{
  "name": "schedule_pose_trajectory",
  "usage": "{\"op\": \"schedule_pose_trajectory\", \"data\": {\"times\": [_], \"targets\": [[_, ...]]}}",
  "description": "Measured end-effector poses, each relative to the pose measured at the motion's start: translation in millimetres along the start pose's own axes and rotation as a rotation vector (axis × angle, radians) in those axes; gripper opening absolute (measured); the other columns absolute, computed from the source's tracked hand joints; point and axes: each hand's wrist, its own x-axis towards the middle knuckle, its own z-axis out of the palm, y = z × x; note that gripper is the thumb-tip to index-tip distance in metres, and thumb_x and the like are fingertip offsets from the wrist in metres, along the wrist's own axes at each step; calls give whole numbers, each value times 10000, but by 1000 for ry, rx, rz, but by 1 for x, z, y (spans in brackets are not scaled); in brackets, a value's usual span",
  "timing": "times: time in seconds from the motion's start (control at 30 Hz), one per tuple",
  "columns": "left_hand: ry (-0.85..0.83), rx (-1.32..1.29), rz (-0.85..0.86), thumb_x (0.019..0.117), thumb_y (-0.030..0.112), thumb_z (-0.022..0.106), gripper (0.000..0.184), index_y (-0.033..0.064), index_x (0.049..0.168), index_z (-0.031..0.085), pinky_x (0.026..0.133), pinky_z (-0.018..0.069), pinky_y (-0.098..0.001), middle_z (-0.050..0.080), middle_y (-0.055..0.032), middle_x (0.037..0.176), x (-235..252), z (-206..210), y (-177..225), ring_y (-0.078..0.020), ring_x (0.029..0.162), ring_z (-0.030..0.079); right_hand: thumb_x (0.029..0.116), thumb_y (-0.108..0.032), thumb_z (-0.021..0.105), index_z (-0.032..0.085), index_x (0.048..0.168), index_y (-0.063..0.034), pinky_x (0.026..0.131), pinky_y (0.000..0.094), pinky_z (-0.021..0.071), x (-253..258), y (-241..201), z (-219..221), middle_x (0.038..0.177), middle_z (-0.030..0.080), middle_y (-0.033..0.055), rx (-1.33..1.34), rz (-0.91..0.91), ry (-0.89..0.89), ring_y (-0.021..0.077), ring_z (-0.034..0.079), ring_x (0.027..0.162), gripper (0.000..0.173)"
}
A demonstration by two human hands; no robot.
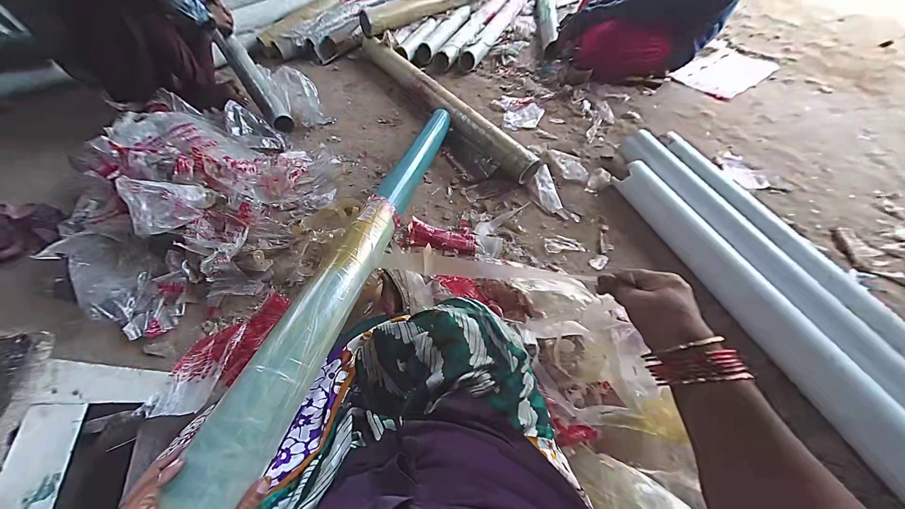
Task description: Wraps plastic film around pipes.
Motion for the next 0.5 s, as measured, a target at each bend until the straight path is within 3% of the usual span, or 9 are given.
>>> {"op": "schedule_pose_trajectory", "data": {"times": [0.07,0.17,0.23,0.3,0.33,0.37,0.43,0.47,0.5], "targets": [[-37,-90,-47,705,487,896,1058,-155,1337,340,1160,351,-263,460,-360,1372,1,-1,3,-190,1369,460,1024,-149,610,694,898,48,776,545,434,2,13,-14,854,639,189,50,67,94,267,568,807,248],[-48,-132,-131,687,489,895,1107,-168,1360,312,1120,393,-242,464,-361,1387,3,-4,11,-149,1340,488,1028,-211,591,679,986,-17,645,294,406,0,22,-29,804,565,22,106,210,184,51,443,664,218],[-23,-153,-199,643,528,895,1162,-147,1385,307,1069,430,-196,501,-299,1368,6,-4,14,-68,1275,526,1049,-161,541,654,1079,40,758,297,427,-11,-5,-41,922,607,102,16,368,208,83,501,788,233],[-8,-191,-267,609,513,901,1198,-143,1405,289,1042,437,-166,501,-266,1367,10,-3,19,-29,1247,527,1065,-128,492,611,1247,83,993,359,416,-13,-5,-44,1229,630,209,-62,542,252,176,577,1105,304],[-1,-211,-301,596,471,904,1191,-139,1408,281,1032,442,-164,495,-256,1363,11,-2,21,-26,1238,527,1075,-116,448,569,1336,106,1093,404,387,-10,30,-45,1367,595,256,-105,564,291,251,566,1259,363],[0,-225,-330,589,437,906,1176,-127,1411,283,1026,448,-168,492,-249,1366,11,-3,20,-29,1234,532,1082,-148,397,532,1378,109,1122,434,384,-7,94,-49,1403,574,268,-208,543,267,295,561,1307,414],[-2,-223,-337,588,432,904,1151,-107,1415,311,1024,457,-187,504,-244,1376,15,-6,14,-45,1228,543,1071,-356,394,560,1326,135,992,527,517,-3,240,-81,1274,635,316,-402,338,13,384,656,1174,577],[1,-216,-318,593,444,898,1136,-100,1409,325,1022,459,-193,512,-243,1374,15,-4,10,-50,1223,548,1071,-448,381,590,1289,118,941,563,524,-5,269,-84,1223,655,311,-451,340,-46,401,668,1117,641],[7,-207,-287,606,462,887,1120,-109,1394,333,1018,457,-190,522,-249,1358,14,-1,8,-52,1216,550,1072,-501,387,591,1310,95,1010,591,484,-10,256,-81,1283,640,306,-473,474,-83,417,637,1199,673]]}}
